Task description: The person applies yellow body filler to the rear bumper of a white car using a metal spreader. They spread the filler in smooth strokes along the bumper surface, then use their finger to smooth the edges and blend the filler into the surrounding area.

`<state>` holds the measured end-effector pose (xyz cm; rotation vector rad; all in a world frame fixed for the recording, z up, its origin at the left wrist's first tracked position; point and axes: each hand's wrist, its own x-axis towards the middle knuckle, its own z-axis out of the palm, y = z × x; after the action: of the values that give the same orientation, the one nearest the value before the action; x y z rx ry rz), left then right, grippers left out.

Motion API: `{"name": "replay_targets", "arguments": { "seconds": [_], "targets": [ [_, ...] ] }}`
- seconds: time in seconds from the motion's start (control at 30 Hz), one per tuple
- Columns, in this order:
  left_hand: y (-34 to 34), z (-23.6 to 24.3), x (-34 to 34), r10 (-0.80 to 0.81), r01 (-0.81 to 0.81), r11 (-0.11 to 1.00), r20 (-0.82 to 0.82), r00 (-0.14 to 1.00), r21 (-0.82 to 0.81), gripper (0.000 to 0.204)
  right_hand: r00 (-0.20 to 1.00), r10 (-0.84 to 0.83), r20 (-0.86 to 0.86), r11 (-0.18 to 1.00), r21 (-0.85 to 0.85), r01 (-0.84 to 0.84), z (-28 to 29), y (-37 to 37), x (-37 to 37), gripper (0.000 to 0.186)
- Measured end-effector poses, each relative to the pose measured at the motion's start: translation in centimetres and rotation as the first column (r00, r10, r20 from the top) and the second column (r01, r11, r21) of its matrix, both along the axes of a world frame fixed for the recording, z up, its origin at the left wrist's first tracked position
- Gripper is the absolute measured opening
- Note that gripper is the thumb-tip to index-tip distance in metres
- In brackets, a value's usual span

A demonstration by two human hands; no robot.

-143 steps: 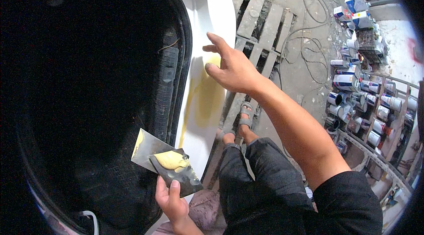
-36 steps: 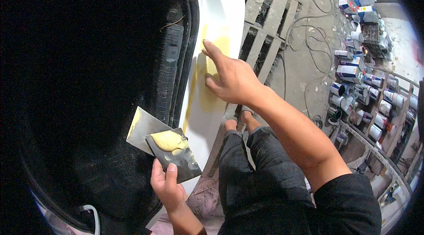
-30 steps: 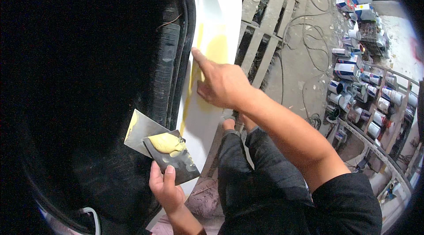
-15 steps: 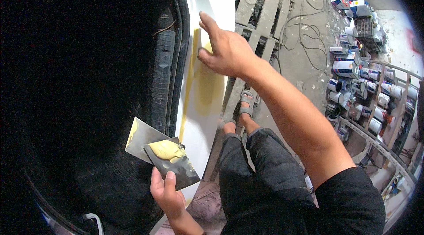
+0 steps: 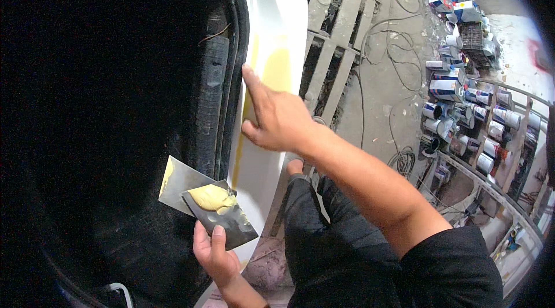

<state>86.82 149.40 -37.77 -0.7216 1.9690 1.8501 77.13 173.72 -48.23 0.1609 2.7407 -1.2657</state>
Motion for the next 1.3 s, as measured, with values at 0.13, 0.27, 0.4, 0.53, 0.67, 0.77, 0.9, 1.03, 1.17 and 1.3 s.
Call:
{"name": "replay_targets", "arguments": {
  "seconds": [0.13, 0.27, 0.4, 0.53, 0.67, 0.77, 0.9, 1.03, 1.17, 1.3],
  "targets": [
    [0.1, -0.2, -0.2, 0.01, -0.011, 1.0, -0.013, 1.0, -0.009, 0.048, 0.999, 0.032, -0.005, 0.999, 0.004, -0.032, -0.3, -2.5, 2.6, 0.093],
    [0.1, 0.0, -0.1, 0.004, -0.005, 1.0, -0.019, 1.0, -0.029, 0.051, 0.999, 0.035, -0.005, 0.999, -0.038, -0.036, -0.8, -4.0, 4.2, 0.095],
    [0.1, 0.0, -0.4, -0.025, 0.025, 0.999, -0.018, 1.0, -0.039, 0.054, 0.996, 0.086, 0.032, 0.993, -0.089, -0.083, -0.5, -5.0, 5.8, 0.097],
    [0.4, 0.2, -0.5, -0.035, 0.034, 0.998, -0.03, 0.999, -0.043, 0.054, 0.985, 0.15, 0.082, 0.979, -0.153, -0.137, 0.6, -5.5, 7.2, 0.096],
    [1.0, 0.3, -0.7, -0.027, 0.024, 0.998, -0.052, 0.998, -0.065, 0.055, 0.99, 0.101, 0.096, 0.98, -0.179, -0.082, 0.8, -2.8, 6.1, 0.094],
    [1.2, 0.5, -0.8, -0.011, 0.009, 0.996, -0.024, 1.0, -0.087, 0.054, 0.997, -0.062, 0.039, 0.994, -0.089, 0.065, 0.2, 1.5, 2.3, 0.09],
    [1.3, 0.7, -0.8, -0.019, 0.017, 0.994, -0.013, 1.0, -0.108, 0.053, 0.991, -0.091, -0.096, 0.996, -0.011, 0.09, -0.5, 6.1, -4.1, 0.089],
    [1.1, 0.7, -0.7, -0.001, 0.002, 0.993, 0.011, 1.0, -0.116, 0.051, 0.999, -0.025, -0.035, 0.999, 0.023, 0.026, 0.1, 6.8, -6.5, 0.088],
    [0.7, 0.5, -0.8, -0.004, 0.004, 0.993, 0.003, 1.0, -0.117, 0.051, 0.996, -0.08, 0.048, 0.997, 0.007, 0.08, 0.7, 5.0, -5.7, 0.088],
    [0.3, 0.2, -0.8, -0.013, 0.012, 0.996, -0.003, 1.0, -0.091, 0.051, 0.997, -0.07, 0.038, 0.997, -0.023, 0.07, 0.4, 2.6, -3.5, 0.093]
  ]
}}
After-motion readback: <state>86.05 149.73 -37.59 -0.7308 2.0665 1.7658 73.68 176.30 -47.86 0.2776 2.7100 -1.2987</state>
